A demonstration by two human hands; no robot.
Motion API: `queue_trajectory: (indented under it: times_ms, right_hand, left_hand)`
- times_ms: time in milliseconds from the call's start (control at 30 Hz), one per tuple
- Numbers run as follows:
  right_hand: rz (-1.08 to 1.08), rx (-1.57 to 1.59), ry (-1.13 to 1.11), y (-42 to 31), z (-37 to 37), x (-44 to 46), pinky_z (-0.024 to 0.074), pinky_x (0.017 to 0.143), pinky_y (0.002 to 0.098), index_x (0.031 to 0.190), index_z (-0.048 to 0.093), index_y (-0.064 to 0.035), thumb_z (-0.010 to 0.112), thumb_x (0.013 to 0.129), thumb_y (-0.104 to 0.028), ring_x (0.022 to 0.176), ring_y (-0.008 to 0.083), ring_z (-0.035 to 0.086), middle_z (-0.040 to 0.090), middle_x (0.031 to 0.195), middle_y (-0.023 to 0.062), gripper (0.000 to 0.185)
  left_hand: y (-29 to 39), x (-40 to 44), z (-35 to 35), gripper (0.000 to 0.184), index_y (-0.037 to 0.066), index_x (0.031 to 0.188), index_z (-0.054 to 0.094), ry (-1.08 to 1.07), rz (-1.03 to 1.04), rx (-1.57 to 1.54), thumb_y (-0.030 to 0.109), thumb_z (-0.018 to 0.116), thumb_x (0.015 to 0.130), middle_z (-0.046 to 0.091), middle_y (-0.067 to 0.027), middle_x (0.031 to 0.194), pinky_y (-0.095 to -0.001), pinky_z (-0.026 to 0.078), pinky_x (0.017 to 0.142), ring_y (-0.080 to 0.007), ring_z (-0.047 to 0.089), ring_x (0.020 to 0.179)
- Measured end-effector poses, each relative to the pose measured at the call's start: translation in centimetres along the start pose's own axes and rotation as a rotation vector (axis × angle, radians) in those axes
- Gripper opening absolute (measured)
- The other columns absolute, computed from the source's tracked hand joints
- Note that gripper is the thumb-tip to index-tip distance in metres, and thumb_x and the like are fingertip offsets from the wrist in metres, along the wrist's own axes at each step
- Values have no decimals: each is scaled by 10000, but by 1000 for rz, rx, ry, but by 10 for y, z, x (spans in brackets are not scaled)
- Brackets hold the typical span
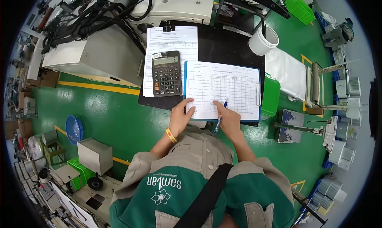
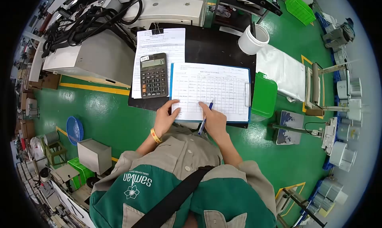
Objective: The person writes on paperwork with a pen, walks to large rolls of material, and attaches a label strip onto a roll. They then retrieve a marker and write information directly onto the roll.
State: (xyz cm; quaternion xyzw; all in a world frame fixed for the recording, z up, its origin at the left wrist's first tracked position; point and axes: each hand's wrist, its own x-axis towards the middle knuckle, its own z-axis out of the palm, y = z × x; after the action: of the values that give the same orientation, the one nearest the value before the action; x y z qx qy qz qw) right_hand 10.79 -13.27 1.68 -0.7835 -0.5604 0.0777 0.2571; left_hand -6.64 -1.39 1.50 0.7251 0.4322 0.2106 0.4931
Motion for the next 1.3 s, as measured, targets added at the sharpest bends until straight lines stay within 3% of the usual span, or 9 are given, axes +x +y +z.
queue_trajectory:
  times_ms: [100,233,333,533,667,700,967,1067,1300]
  right_hand:
    - [16,56,84,2,0,9,417,470,402,1125,642,-159,599,883,-108,508,290,578,574,583,113,252]
    - [114,180,173,8,-4,28,449,518,380,1135,637,-146,560,933,-130,563,302,607,608,646,142,217]
    - [215,204,142,14,-12,41,471,571,361,1125,639,-132,543,953,-145,633,306,638,633,708,171,198]
    - [144,254,191,33,-7,54,480,593,365,1138,621,-125,523,956,-118,670,313,654,645,744,180,207]
    - [127,282,229,35,-2,61,487,593,359,1124,625,-120,531,948,-104,662,318,652,647,736,170,201]
    - [113,224,245,37,2,60,462,573,292,1130,632,-100,535,956,-107,606,188,617,639,736,150,200]
    - [49,80,219,35,9,58,458,544,292,1106,663,-136,564,936,-106,569,196,603,639,700,113,199]
    - [-2,125,183,23,7,64,465,547,373,1127,641,-165,566,912,-109,607,276,623,635,696,133,234]
    - [-14,-9,134,24,20,70,465,536,395,1109,640,-173,583,896,-126,580,293,623,613,634,131,226]
  left_hand:
    - [-2,1,2,295,56,1109,635,20,-7,15,161,660,835,616,-144,729,-340,452,586,-221,541,586]
    - [0,2,1,244,42,1082,656,45,-8,-27,148,650,862,498,-45,601,-276,373,515,-95,407,543]
    - [-5,3,2,228,54,1051,665,61,-16,-32,185,636,867,537,-92,595,-311,406,514,-163,478,509]
    - [-14,4,6,195,39,1015,681,129,58,-108,182,611,902,541,-77,582,-282,392,486,-119,471,498]
    - [-16,2,5,178,3,986,682,119,62,-77,141,602,906,635,-81,693,-249,440,561,-81,535,607]
    - [-16,2,5,177,4,986,682,121,71,-76,140,600,907,635,-81,692,-251,441,561,-81,537,608]
    - [-14,2,5,165,5,988,682,127,103,-77,124,597,911,618,-71,674,-248,430,549,-78,515,588]
    - [-15,2,6,166,2,981,682,144,112,-84,125,597,911,619,-73,679,-248,431,550,-82,514,585]
    - [-15,1,6,162,3,976,683,143,106,-101,124,600,907,613,-70,670,-252,429,544,-81,509,578]
